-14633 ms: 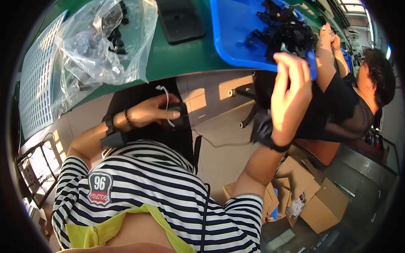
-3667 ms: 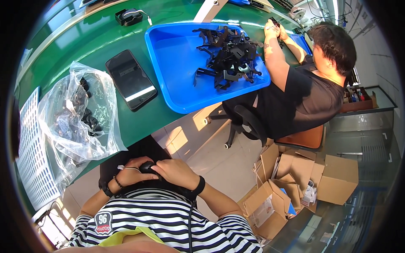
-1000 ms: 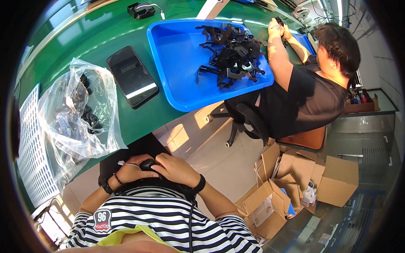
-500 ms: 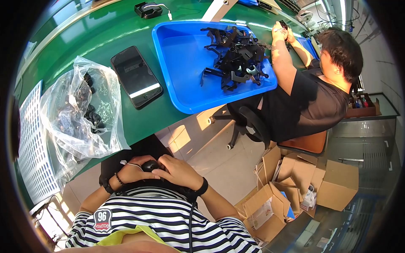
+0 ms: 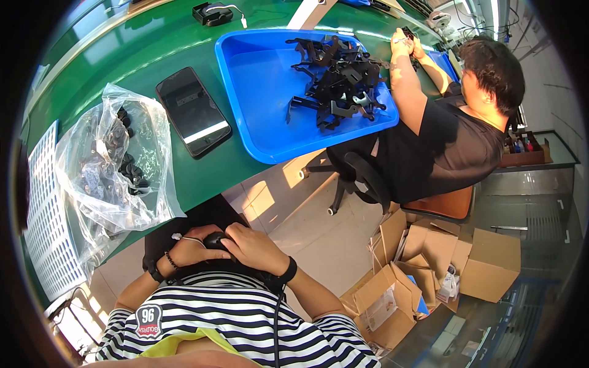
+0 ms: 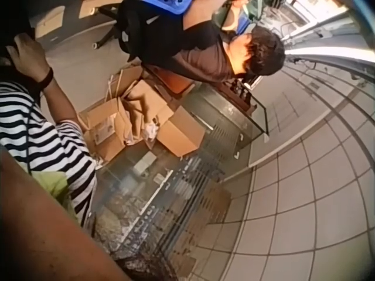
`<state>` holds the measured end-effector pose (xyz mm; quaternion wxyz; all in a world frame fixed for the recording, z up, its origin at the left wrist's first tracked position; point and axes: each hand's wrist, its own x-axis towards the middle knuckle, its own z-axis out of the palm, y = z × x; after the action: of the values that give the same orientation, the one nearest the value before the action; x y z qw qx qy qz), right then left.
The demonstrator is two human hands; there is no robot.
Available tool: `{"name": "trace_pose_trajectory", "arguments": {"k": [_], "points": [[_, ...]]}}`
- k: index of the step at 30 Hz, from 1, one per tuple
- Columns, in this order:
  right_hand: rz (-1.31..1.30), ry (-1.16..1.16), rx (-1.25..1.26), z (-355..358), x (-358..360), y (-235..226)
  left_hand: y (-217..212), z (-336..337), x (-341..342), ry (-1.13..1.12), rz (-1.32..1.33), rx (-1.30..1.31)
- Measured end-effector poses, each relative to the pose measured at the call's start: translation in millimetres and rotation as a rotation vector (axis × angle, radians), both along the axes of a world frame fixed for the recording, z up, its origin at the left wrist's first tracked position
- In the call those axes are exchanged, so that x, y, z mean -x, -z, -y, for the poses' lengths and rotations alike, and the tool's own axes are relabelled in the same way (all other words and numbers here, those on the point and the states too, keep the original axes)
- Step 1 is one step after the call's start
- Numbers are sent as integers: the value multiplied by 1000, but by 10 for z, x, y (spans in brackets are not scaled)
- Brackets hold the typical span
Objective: The person picks up a black component, inserts a wire into it, and presses a small part into the side before placing it on a tray. They then move a plastic bag of parts and lift the tray of assembled components onto a shelf before starting on another component.
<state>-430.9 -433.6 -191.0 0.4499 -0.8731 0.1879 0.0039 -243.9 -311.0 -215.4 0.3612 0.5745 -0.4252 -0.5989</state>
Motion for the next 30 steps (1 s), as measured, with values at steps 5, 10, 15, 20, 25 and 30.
{"name": "trace_pose_trajectory", "arguments": {"k": [5, 10, 15, 20, 25, 30], "points": [[-7, 9, 6, 19, -7, -37, 163, -22, 6, 4, 70, 203], [-13, 19, 21, -13, -40, -46, 165, -26, -2, 42, 134, 120], [-43, 5, -32, 26, -24, -184, 175, -28, 1, 13, 85, 160], [-42, 31, 89, -18, -23, -25, 164, -23, 23, 8, 122, 197], [0, 207, 73, 218, 156, -185, 15, 35, 13, -11, 4, 35], [249, 599, 738, 1328, 510, -1057, 158, -19, 20, -21, 46, 178]]}}
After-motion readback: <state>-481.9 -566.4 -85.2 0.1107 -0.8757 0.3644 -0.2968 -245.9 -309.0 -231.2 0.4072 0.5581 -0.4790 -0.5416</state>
